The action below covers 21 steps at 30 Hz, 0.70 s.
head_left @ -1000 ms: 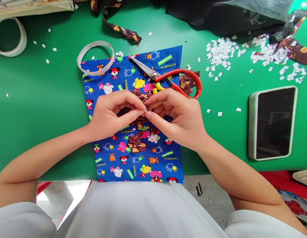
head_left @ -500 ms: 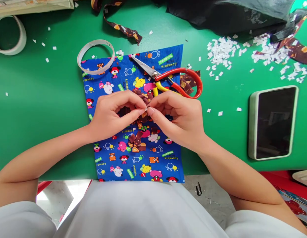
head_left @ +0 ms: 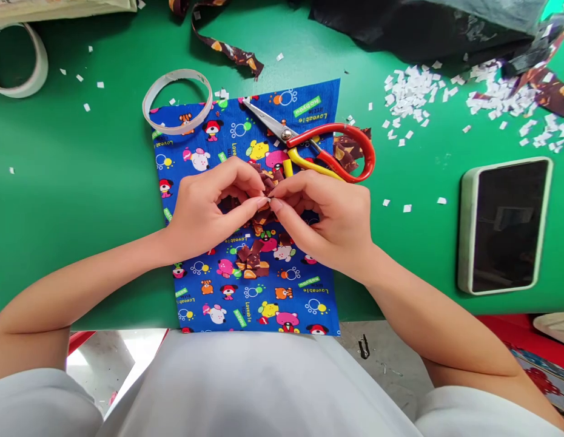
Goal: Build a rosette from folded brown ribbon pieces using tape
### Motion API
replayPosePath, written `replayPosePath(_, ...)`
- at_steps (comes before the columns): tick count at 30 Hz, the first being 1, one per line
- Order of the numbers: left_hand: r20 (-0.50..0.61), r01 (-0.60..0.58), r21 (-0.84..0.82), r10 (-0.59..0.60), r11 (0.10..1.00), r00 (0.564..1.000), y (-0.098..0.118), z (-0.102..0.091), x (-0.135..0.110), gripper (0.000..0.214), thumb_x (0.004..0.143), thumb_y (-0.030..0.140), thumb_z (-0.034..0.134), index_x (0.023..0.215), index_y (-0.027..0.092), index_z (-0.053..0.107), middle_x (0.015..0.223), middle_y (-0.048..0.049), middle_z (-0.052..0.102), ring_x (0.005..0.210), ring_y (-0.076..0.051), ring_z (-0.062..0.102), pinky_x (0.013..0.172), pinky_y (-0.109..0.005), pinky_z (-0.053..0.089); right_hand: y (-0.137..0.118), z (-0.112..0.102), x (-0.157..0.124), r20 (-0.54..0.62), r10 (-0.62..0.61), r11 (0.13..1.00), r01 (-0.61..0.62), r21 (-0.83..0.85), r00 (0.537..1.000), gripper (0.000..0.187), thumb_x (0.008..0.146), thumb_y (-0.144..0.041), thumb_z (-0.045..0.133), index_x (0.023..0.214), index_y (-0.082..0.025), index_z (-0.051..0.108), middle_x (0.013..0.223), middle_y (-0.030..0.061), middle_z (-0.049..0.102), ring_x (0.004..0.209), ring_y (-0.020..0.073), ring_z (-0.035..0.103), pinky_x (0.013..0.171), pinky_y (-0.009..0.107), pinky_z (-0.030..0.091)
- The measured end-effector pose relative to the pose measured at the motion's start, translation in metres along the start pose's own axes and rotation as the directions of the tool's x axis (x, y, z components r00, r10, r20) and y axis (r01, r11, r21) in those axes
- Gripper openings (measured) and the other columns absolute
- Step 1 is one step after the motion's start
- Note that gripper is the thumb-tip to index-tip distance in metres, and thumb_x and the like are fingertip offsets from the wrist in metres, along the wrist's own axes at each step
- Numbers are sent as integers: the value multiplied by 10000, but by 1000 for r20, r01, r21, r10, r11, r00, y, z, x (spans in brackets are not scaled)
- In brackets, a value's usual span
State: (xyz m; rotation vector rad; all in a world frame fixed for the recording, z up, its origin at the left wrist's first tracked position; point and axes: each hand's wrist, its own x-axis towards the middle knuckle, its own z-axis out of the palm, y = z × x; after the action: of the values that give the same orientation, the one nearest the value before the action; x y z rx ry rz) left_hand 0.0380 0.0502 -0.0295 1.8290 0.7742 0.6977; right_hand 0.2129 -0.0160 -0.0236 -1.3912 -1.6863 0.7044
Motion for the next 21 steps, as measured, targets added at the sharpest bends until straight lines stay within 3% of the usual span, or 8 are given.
replayPosePath(14, 8, -110, 169, 110, 979, 994, 3, 0, 1, 41, 840, 174, 652, 812, 152, 632, 748, 14, 688, 629, -59, 623, 613, -185, 533, 0, 1, -2, 2, -91, 989, 91, -119, 996, 132, 858, -152, 546, 776, -240, 601, 694, -3, 680, 522, 109, 567, 513, 266, 480)
replayPosePath(21, 80, -164, 278, 147, 947, 986, 5, -3, 3, 95, 889, 250, 601, 877, 173, 655, 777, 1, 699, 660, -81, 627, 631, -211, 524, 1, -2, -3, 9, -41, 992, 42, -118, 999, 117, 880, -205, 524, 790, -253, 582, 697, 3, 674, 527, 118, 565, 517, 275, 497)
